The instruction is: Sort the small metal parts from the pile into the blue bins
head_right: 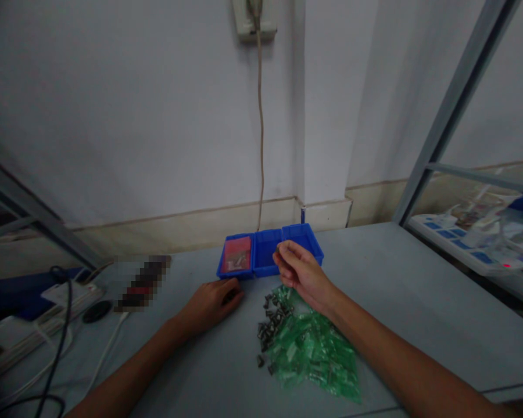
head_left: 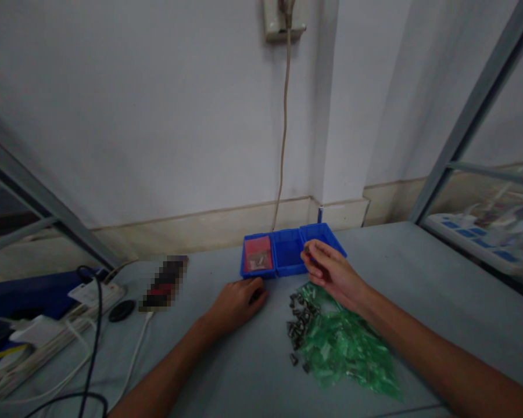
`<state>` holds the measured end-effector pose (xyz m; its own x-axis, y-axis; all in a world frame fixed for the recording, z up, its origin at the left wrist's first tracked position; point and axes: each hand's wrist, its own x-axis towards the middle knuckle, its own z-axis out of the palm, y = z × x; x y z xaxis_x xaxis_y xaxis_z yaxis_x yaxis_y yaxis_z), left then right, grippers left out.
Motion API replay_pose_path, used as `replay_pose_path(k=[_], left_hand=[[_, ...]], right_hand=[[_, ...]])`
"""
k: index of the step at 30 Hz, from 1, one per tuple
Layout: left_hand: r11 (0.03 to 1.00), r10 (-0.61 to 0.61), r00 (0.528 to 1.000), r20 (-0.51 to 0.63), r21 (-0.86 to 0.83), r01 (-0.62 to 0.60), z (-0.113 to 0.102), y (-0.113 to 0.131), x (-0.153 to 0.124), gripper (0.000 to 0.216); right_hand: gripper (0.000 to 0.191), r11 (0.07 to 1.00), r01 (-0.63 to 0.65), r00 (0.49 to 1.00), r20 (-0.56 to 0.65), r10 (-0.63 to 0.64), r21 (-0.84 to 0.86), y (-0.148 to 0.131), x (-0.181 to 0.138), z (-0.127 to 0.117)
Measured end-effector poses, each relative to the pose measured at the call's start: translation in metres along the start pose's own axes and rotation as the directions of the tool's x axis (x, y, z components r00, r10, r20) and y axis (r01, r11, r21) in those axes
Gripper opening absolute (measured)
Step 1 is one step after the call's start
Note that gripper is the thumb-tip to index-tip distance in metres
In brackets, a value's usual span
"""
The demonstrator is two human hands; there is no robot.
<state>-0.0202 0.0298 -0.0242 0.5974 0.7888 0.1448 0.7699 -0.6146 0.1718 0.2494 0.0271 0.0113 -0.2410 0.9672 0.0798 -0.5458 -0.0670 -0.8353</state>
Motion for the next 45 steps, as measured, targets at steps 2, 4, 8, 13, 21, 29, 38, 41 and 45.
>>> replay_pose_path(k=[2, 4, 8, 13, 21, 29, 38, 41, 45], left_hand=[[1.000, 0.000, 1.000, 0.002, 0.000, 0.000, -0.0007, 0.0006, 0.0001, 0.024], [1.000, -0.003, 1.000, 0.004, -0.003, 0.003, -0.0014, 0.0013, 0.0003, 0.025], [1.000, -0.005, 1.000, 0.016, -0.005, 0.005, -0.0021, 0.0016, 0.0010, 0.025], [1.000, -0.012, 1.000, 0.006, 0.001, 0.012, -0.0001, 0.0006, 0.0012, 0.022], [1.000, -0.006, 1.000, 0.009, 0.004, 0.006, -0.0003, 0.0007, 0.0009, 0.020], [1.000, -0.001, 1.000, -0.003, 0.026, 0.001, 0.0012, 0.0002, 0.0003, 0.020], [1.000, -0.003, 1.000, 0.005, 0.005, 0.003, -0.0010, 0.0015, 0.0010, 0.021], [1.000, -0.008, 1.000, 0.010, 0.009, 0.008, -0.0009, 0.0015, 0.0007, 0.020], [1.000, -0.003, 1.000, 0.006, 0.020, 0.003, -0.0004, 0.0013, 0.0007, 0.020]], right_hand=[[0.027, 0.999, 0.020, 1.000, 0.014, -0.019, -0.036, -0.0004, -0.0004, 0.0007], [0.028, 0.997, 0.037, 0.999, 0.025, -0.035, -0.071, -0.0007, -0.0008, 0.0012], [0.030, 0.993, 0.042, 0.999, 0.039, -0.037, -0.114, 0.0005, -0.0002, 0.0000], [0.030, 0.988, 0.037, 0.998, 0.048, -0.030, -0.153, 0.0033, 0.0006, -0.0024], [0.024, 0.985, 0.010, 0.996, 0.084, 0.005, -0.172, 0.0002, -0.0022, 0.0000], [0.021, 0.997, -0.030, 0.990, 0.134, 0.040, -0.078, -0.0002, -0.0029, -0.0010], [0.028, 0.998, -0.065, 0.989, 0.135, 0.064, -0.002, -0.0013, -0.0019, -0.0003], [0.032, 0.997, -0.078, 0.988, 0.139, 0.075, 0.023, -0.0008, -0.0009, -0.0005], [0.039, 0.992, -0.114, 0.979, 0.178, 0.103, 0.053, -0.0006, 0.0001, -0.0016]])
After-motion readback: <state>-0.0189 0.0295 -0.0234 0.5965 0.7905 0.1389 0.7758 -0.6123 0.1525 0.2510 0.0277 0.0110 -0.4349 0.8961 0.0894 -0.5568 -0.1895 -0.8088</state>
